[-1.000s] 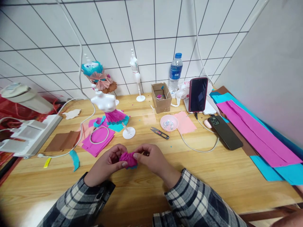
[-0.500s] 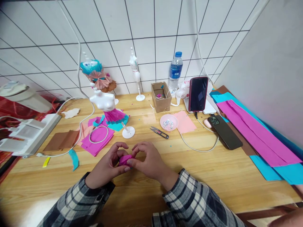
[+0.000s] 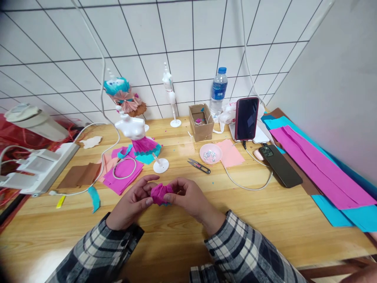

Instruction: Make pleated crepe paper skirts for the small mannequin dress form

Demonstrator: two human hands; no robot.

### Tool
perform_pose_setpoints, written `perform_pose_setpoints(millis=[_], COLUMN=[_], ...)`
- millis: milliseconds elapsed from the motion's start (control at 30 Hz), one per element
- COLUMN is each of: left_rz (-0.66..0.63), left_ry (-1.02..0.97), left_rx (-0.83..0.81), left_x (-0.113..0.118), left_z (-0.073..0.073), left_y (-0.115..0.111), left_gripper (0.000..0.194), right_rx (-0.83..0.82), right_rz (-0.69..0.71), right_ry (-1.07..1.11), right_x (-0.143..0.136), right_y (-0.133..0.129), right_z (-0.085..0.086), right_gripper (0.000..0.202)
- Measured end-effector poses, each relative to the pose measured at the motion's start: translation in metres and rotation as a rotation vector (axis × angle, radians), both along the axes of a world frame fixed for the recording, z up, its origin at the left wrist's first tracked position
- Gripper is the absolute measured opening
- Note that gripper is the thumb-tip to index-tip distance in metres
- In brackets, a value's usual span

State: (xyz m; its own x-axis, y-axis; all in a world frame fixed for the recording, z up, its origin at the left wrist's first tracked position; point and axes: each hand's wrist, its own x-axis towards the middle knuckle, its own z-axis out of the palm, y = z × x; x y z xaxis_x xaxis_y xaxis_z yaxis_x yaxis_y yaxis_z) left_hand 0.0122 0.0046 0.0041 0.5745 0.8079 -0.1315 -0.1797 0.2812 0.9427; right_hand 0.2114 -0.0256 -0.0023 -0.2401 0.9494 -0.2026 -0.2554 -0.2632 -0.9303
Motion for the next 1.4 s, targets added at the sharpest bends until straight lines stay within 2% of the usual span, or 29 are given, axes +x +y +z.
perform_pose_setpoints(millis=[100,200,300,400,467,533,633,767,933,1000,1033,1133,1200,1267,1300,1400], left_rz=[-0.027,0.025,0.072,0.081,0.077,0.059,0.047,0.065,0.083,0.13,0.196,0.54,0.712,0.699,0.671,0.651], left_ry=[0.09,0.16,0.18,0.201,0.206,0.198,0.192,0.182,0.225,0.289,0.326,0.419,0.465,0.577,0.63,0.619], left_rx=[0.021,0.03,0.016,0.022,0.044,0.072,0.088,0.071,0.111,0.173,0.234,0.492,0.607,0.695,0.716,0.714], left_x=[0.001,0.003,0.004,0.005,0.006,0.006,0.007,0.007,0.01,0.01,0.009,0.002,-0.003,-0.004,-0.003,0.006], left_z=[0.001,0.002,0.003,0.003,0.004,0.004,0.004,0.003,0.006,0.012,0.016,0.036,0.054,0.071,0.078,0.091], left_y=[0.0,-0.001,-0.002,-0.003,-0.004,-0.005,-0.005,-0.004,-0.009,-0.013,-0.014,-0.007,0.008,0.03,0.042,0.073], left_gripper=[0.041,0.026,0.024,0.024,0.023,0.023,0.023,0.019,0.022,0.022,0.021,0.025,0.038,0.061,0.066,0.061], right_rx=[0.067,0.075,0.109,0.203,0.249,0.263,0.26,0.256,0.251,0.245,0.244,0.271,0.286,0.301,0.314,0.372], right_rz=[0.007,0.032,0.038,-0.038,-0.11,-0.136,-0.09,-0.049,-0.124,-0.121,-0.112,-0.094,-0.051,-0.002,0.012,0.019], right_ry=[-0.096,-0.127,-0.175,-0.319,-0.382,-0.378,-0.284,-0.201,-0.277,-0.239,-0.214,-0.136,-0.065,-0.037,-0.043,-0.054], right_x=[0.001,0.002,0.001,-0.001,-0.003,-0.004,-0.004,-0.004,-0.007,-0.006,-0.004,0.005,0.013,0.02,0.023,0.028], right_y=[0.0,0.0,-0.002,-0.003,-0.004,-0.004,-0.003,-0.004,-0.005,-0.005,-0.005,-0.005,-0.002,0.003,0.007,0.02], right_z=[-0.001,-0.001,0.001,0.005,0.008,0.01,0.011,0.013,0.013,0.013,0.014,0.019,0.028,0.04,0.047,0.069], right_gripper=[0.033,0.034,0.035,0.035,0.027,0.019,0.01,0.011,0.012,0.012,0.013,0.016,0.019,0.021,0.021,0.019])
